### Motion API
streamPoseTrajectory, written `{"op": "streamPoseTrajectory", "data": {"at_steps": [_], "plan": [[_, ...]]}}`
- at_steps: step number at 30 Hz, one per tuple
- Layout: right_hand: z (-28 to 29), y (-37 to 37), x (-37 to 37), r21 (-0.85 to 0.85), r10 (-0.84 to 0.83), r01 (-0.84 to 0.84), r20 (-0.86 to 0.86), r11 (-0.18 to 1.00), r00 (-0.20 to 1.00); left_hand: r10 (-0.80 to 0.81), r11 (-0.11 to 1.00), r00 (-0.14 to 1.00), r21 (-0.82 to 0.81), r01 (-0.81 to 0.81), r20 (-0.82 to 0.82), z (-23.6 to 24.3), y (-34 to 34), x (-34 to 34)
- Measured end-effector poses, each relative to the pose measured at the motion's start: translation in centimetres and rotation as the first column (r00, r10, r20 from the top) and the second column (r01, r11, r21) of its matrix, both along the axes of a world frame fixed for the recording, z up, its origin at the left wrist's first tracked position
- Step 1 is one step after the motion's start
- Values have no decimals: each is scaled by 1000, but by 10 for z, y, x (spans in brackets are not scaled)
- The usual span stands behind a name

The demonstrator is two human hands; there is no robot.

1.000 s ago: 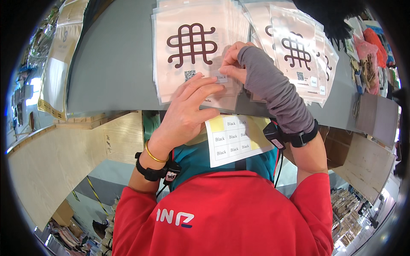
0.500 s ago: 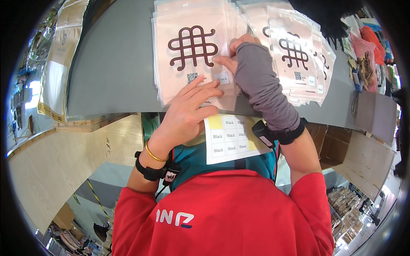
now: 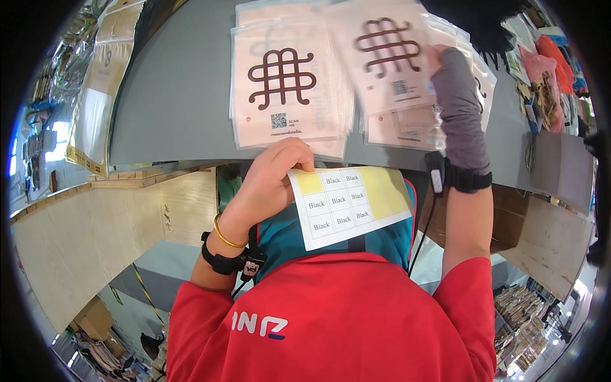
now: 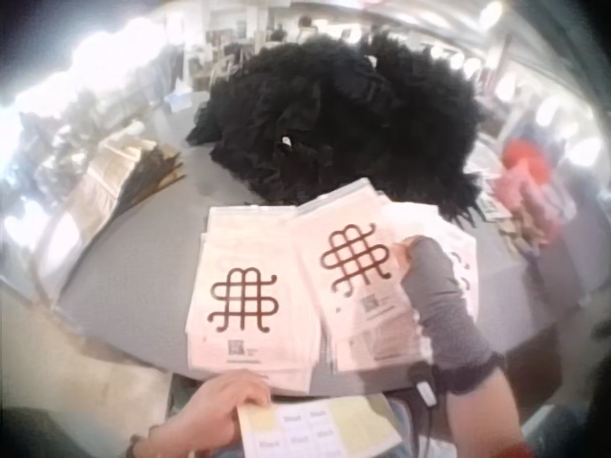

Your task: The person repeatedly peels small labels from a roll and affixes them to the front of clear plastic bags containing black hair extensions. The labeled bags are stacked on the table as the task proceeds.

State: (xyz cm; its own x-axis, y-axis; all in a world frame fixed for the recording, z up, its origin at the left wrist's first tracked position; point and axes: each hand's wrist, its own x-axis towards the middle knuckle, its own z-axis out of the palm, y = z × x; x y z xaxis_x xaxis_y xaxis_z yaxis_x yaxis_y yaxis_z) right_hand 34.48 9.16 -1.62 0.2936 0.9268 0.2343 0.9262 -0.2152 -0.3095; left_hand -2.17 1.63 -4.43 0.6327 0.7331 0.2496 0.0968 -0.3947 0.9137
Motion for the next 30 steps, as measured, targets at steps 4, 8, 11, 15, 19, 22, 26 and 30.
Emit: {"op": "streamPoseTrajectory", "data": {"at_steps": [4, 8, 11, 15, 19, 22, 26, 30], "plan": [[22, -30, -12, 294, 253, -323, 251, 900, 934, 11, 1000, 1000, 8, -12, 25, -2, 0, 6], [15, -113, -88, 74, 601, -631, -407, 772, 688, 12, 999, 997, -31, -9, 76, -4, -1, 9], [0, -140, -123, 168, 641, -639, -418, 751, 644, 31, 991, 993, -136, -15, 118, -3, -4, 9], [-9, -141, -132, 234, 639, -614, -476, 754, 604, 38, 943, 996, -333, -7, 86, -1, -12, 8], [-9, -141, -132, 252, 701, -664, -396, 704, 593, -13, 979, 999, -201, 23, 47, -1, -11, 4], [-8, -144, -138, 317, 717, -643, -299, 697, 630, 23, 944, 999, -330, -14, 22, -2, -13, 2], [-7, -142, -146, 310, 666, -590, -322, 746, 673, 87, 949, 996, -303, -92, -29, 0, -20, 0], [-6, -139, -152, 300, 628, -552, -394, 778, 671, 100, 949, 994, -297, -105, -32, 5, -20, -4]]}}
